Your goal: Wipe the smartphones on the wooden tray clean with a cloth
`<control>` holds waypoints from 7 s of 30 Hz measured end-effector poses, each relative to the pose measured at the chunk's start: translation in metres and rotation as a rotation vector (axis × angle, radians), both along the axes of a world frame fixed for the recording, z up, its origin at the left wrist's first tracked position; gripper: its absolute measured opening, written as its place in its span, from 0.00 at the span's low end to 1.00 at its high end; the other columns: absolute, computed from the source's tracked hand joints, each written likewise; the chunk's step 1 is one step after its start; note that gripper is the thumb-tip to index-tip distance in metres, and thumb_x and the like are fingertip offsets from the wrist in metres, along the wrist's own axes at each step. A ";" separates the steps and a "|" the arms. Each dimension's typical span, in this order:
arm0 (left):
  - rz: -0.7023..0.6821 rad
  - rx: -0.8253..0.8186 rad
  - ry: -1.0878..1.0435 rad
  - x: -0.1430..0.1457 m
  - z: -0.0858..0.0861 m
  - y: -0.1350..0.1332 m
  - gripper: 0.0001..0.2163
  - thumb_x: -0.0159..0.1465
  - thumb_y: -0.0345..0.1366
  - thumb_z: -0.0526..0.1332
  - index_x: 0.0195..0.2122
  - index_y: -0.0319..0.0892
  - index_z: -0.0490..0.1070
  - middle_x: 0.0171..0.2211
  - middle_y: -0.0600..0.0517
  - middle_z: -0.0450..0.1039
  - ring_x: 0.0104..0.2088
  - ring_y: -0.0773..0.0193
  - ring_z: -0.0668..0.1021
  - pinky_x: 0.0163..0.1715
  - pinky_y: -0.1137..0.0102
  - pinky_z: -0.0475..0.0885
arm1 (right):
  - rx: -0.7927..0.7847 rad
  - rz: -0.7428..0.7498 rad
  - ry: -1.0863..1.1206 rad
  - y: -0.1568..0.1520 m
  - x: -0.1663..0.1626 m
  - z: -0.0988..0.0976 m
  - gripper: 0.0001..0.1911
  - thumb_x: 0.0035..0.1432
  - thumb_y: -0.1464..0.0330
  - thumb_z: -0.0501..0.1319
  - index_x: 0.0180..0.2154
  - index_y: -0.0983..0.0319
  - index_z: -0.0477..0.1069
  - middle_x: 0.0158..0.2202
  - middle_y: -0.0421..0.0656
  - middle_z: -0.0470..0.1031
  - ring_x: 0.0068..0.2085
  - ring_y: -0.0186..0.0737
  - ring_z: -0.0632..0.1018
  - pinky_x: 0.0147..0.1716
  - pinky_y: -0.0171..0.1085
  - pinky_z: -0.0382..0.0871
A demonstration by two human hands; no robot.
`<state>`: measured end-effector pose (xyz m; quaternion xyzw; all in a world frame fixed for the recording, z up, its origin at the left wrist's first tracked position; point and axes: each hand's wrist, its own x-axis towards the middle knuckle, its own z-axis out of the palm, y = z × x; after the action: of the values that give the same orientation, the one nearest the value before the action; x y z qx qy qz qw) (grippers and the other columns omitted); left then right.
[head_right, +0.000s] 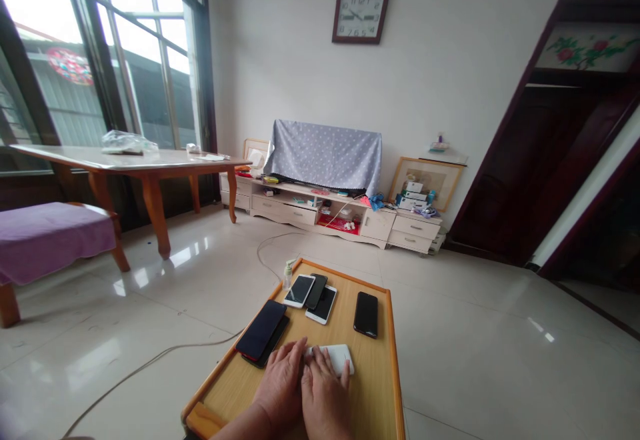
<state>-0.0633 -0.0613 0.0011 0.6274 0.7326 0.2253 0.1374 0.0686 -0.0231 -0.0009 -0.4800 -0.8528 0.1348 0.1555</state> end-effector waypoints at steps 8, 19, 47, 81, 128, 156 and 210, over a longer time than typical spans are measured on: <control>0.015 -0.010 0.012 0.000 0.002 0.000 0.35 0.58 0.42 0.57 0.69 0.43 0.56 0.65 0.45 0.65 0.66 0.53 0.62 0.65 0.61 0.50 | 0.030 -0.238 -0.065 0.027 0.017 0.001 0.27 0.72 0.60 0.40 0.62 0.55 0.70 0.68 0.45 0.63 0.69 0.52 0.61 0.67 0.66 0.42; 0.019 -0.058 -0.019 -0.001 0.011 -0.003 0.33 0.63 0.45 0.54 0.70 0.43 0.54 0.65 0.44 0.65 0.65 0.53 0.64 0.64 0.60 0.52 | -0.014 -0.072 -0.051 0.009 0.000 0.003 0.26 0.71 0.63 0.42 0.62 0.53 0.69 0.67 0.44 0.64 0.69 0.50 0.63 0.68 0.65 0.36; 0.035 0.041 -0.041 -0.001 0.018 -0.004 0.26 0.54 0.41 0.59 0.56 0.49 0.67 0.52 0.48 0.74 0.56 0.52 0.70 0.57 0.61 0.60 | 0.023 -0.349 -0.175 0.047 0.031 -0.034 0.29 0.71 0.58 0.40 0.66 0.58 0.62 0.71 0.47 0.57 0.71 0.54 0.56 0.65 0.68 0.47; -0.016 0.005 -0.051 -0.002 0.022 -0.005 0.21 0.65 0.44 0.53 0.59 0.48 0.65 0.56 0.47 0.72 0.59 0.54 0.69 0.60 0.61 0.58 | -0.044 0.012 -0.069 -0.009 0.001 -0.005 0.26 0.73 0.56 0.41 0.67 0.47 0.59 0.69 0.40 0.59 0.70 0.54 0.58 0.66 0.70 0.40; -0.025 -0.081 -0.009 0.005 0.050 -0.014 0.19 0.68 0.41 0.50 0.58 0.49 0.67 0.56 0.46 0.73 0.59 0.52 0.68 0.61 0.57 0.58 | 0.083 -0.074 -0.105 -0.006 -0.008 -0.001 0.25 0.73 0.58 0.43 0.66 0.46 0.63 0.66 0.42 0.65 0.68 0.58 0.62 0.65 0.71 0.47; 0.009 0.046 -0.040 0.002 0.019 -0.005 0.23 0.58 0.45 0.60 0.55 0.50 0.69 0.53 0.50 0.75 0.56 0.52 0.70 0.58 0.60 0.60 | 0.092 -0.142 -0.202 -0.007 0.030 -0.032 0.25 0.71 0.53 0.44 0.62 0.45 0.68 0.67 0.38 0.63 0.69 0.60 0.61 0.63 0.75 0.45; -0.005 0.065 -0.037 0.003 0.020 -0.003 0.24 0.58 0.44 0.58 0.56 0.51 0.69 0.54 0.50 0.75 0.58 0.52 0.69 0.58 0.58 0.59 | 0.099 -0.187 -0.214 0.012 0.048 -0.051 0.27 0.70 0.52 0.42 0.63 0.45 0.66 0.68 0.41 0.62 0.69 0.60 0.61 0.61 0.74 0.52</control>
<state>-0.0601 -0.0641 0.0207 0.6292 0.7205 0.2603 0.1310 0.1162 -0.0106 -0.0522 -0.5607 -0.8217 0.0258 0.0990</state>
